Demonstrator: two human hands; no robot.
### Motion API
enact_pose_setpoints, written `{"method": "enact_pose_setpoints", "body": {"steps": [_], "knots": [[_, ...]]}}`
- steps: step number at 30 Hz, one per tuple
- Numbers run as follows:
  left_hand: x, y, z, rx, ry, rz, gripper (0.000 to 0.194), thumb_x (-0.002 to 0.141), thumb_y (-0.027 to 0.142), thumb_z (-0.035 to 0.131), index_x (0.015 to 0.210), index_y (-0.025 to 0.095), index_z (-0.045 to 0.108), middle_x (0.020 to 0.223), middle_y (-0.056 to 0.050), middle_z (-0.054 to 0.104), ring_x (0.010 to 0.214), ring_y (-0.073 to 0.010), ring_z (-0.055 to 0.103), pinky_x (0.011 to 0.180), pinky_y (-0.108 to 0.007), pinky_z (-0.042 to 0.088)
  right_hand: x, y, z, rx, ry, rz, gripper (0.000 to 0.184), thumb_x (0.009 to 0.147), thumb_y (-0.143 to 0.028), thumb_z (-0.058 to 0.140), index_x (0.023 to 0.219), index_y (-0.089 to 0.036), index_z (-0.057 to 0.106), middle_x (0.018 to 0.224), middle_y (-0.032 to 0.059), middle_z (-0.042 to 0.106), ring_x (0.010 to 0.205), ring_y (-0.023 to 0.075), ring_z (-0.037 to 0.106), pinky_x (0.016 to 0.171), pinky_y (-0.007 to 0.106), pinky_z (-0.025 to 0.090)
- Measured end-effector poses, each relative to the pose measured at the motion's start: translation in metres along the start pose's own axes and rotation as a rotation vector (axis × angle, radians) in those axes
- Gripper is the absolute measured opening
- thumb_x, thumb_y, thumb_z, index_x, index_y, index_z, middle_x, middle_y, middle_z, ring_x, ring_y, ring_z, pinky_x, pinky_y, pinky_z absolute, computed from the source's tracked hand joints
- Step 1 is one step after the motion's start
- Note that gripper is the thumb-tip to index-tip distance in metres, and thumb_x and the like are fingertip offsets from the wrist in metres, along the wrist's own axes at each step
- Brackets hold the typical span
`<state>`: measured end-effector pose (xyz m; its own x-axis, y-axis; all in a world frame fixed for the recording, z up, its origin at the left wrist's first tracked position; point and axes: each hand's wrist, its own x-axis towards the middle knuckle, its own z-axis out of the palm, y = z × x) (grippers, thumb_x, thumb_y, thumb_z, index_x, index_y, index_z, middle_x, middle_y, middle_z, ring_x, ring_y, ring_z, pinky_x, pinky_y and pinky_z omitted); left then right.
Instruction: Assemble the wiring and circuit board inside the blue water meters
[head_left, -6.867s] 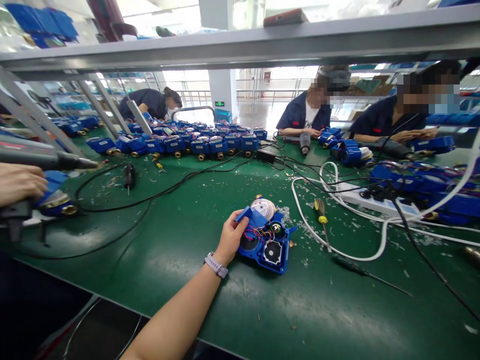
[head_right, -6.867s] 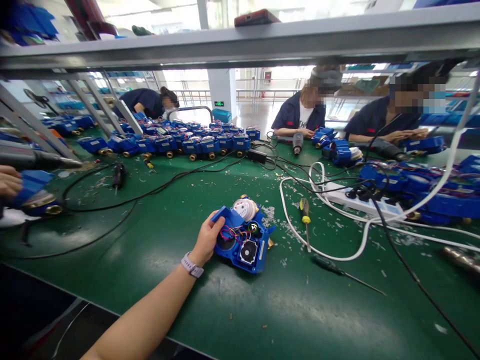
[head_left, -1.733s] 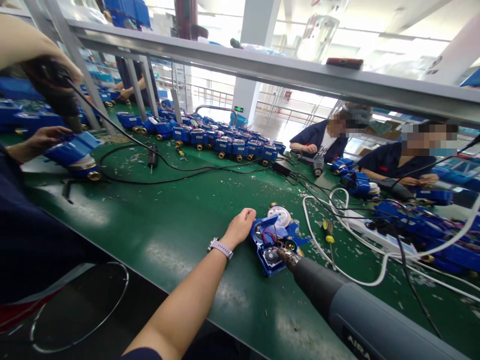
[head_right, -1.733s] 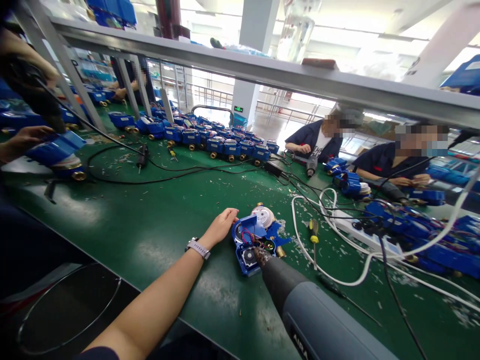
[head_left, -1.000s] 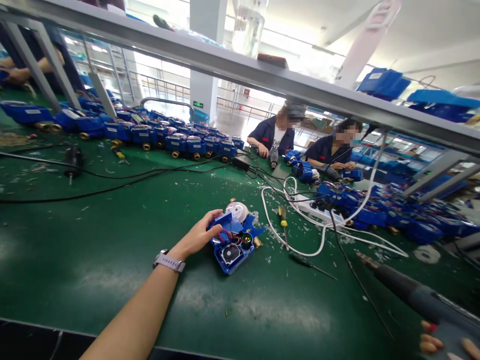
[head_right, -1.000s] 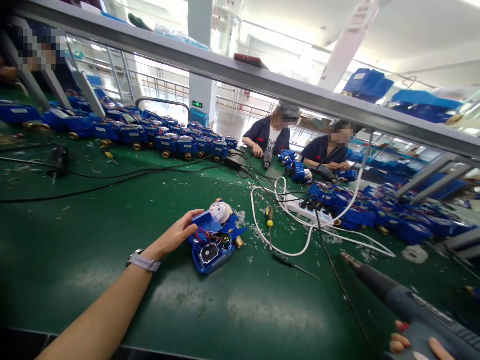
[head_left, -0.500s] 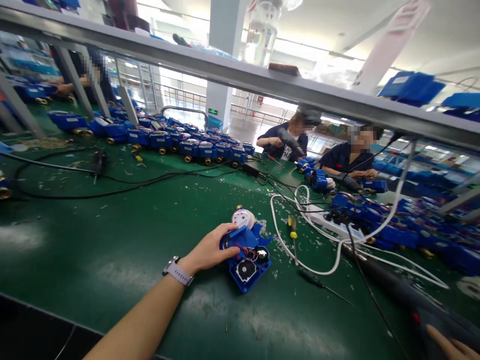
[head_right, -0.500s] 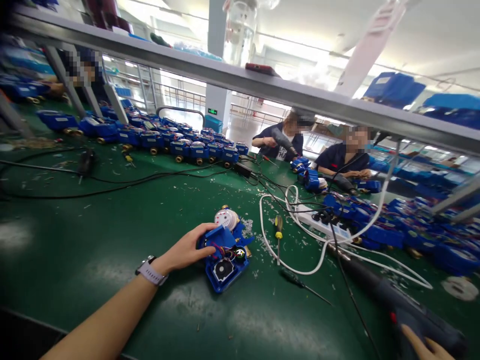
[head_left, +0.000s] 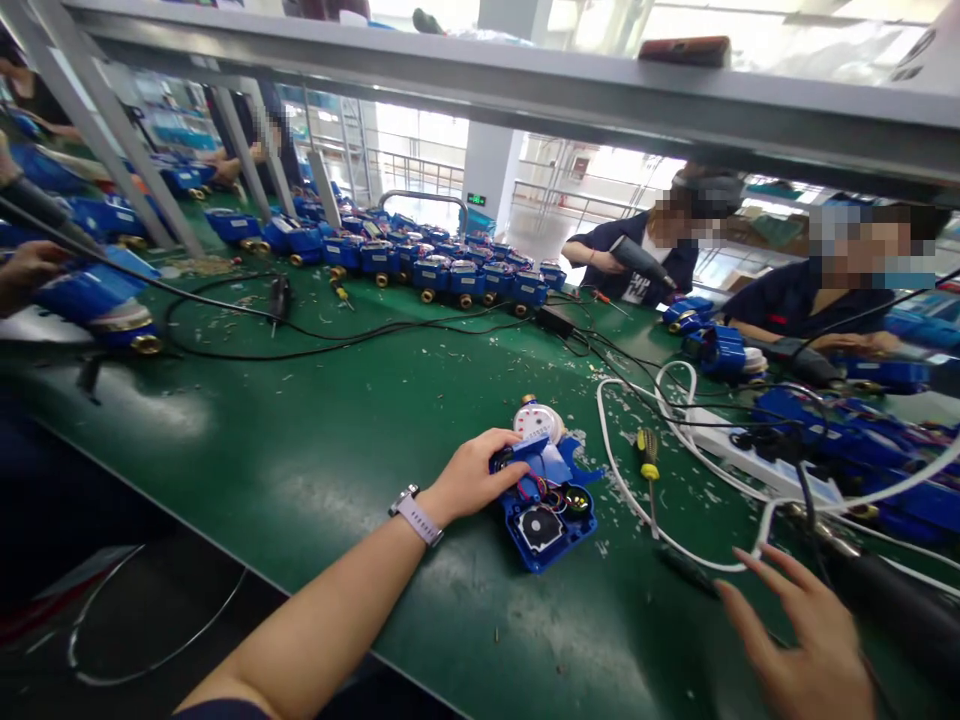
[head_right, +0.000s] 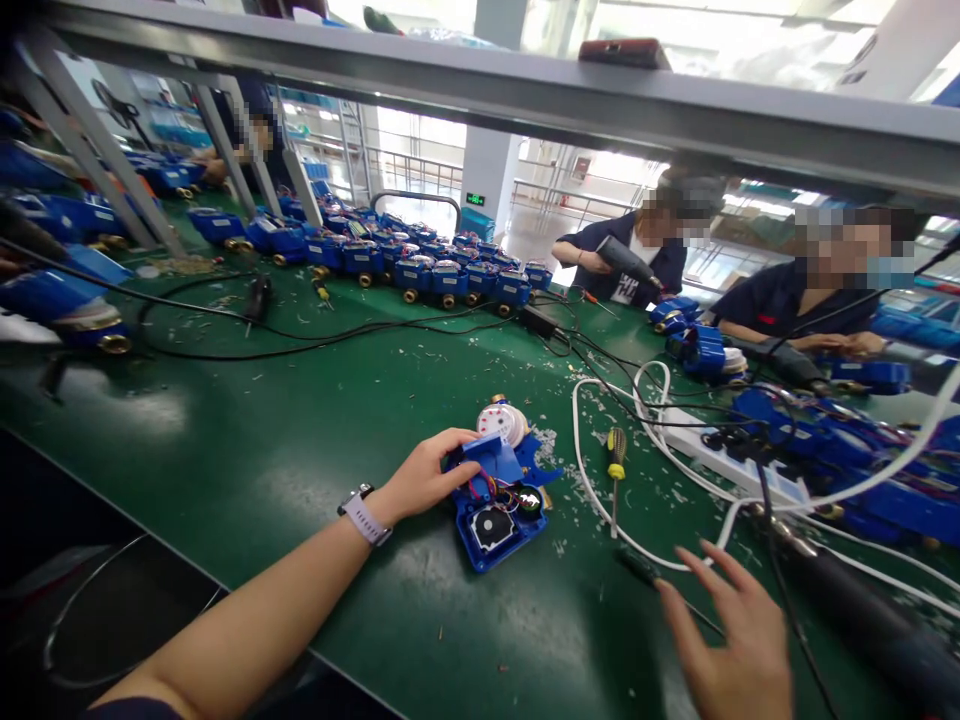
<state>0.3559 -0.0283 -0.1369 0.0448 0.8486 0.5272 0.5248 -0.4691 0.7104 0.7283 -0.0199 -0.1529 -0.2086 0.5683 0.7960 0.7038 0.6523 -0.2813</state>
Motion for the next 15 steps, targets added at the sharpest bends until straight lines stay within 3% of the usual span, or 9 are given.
{"method": "enact_pose_setpoints", "body": {"steps": [2,4,6,10,15], "knots": [[0.0,-0.001,0.001,-0.009,0.007,0.006,0.037,0.086,0.037,0.06,0.113,0.013,0.06,0.117,-0.005,0.06,0.109,-0.0146,0.055,0.097,-0.027,0.041,0.022,-0.058,0.032,0.125,-0.088,-0.268,0.036,0.113,-0.053,0.047,0.115,-0.02,0.061,0.129,0.0115,0.04,0.115,0.0393,0.038,0.095,0.056,0.028],[0.0,-0.003,0.002,-0.013,0.019,0.016,0.036,0.087,0.038,0.059,0.112,0.012,0.06,0.116,-0.005,0.06,0.109,-0.0145,0.055,0.097,-0.026,0.041,0.041,-0.102,0.06,0.211,-0.194,-0.37,0.031,0.111,-0.036,0.044,0.109,-0.013,0.064,0.134,0.0133,0.034,0.121,0.04,0.03,0.098,0.058,0.024],[0.0,-0.004,0.003,-0.013,0.034,0.021,0.035,0.088,0.037,0.058,0.112,0.013,0.06,0.115,-0.005,0.06,0.108,-0.0142,0.055,0.096,-0.026,0.041,0.053,-0.126,0.081,0.222,-0.223,-0.402,0.032,0.104,-0.027,0.041,0.1,-0.009,0.068,0.135,0.0142,0.033,0.122,0.0397,0.029,0.098,0.057,0.025],[0.002,-0.006,0.005,0.001,0.053,0.016,0.034,0.088,0.038,0.058,0.111,0.013,0.061,0.113,-0.005,0.061,0.106,-0.0148,0.056,0.096,-0.026,0.042,0.057,-0.134,0.104,0.182,-0.17,-0.344,0.037,0.1,-0.031,0.042,0.085,-0.009,0.068,0.133,0.0149,0.035,0.12,0.041,0.03,0.097,0.059,0.025],[0.002,-0.004,0.005,-0.019,0.069,0.0,0.033,0.087,0.036,0.058,0.111,0.013,0.061,0.114,-0.006,0.061,0.107,-0.0162,0.056,0.096,-0.027,0.043,0.057,-0.131,0.115,0.258,-0.12,-0.267,0.038,0.1,-0.033,0.044,0.076,-0.013,0.065,0.13,0.0122,0.04,0.12,0.0389,0.032,0.097,0.057,0.026]]}}
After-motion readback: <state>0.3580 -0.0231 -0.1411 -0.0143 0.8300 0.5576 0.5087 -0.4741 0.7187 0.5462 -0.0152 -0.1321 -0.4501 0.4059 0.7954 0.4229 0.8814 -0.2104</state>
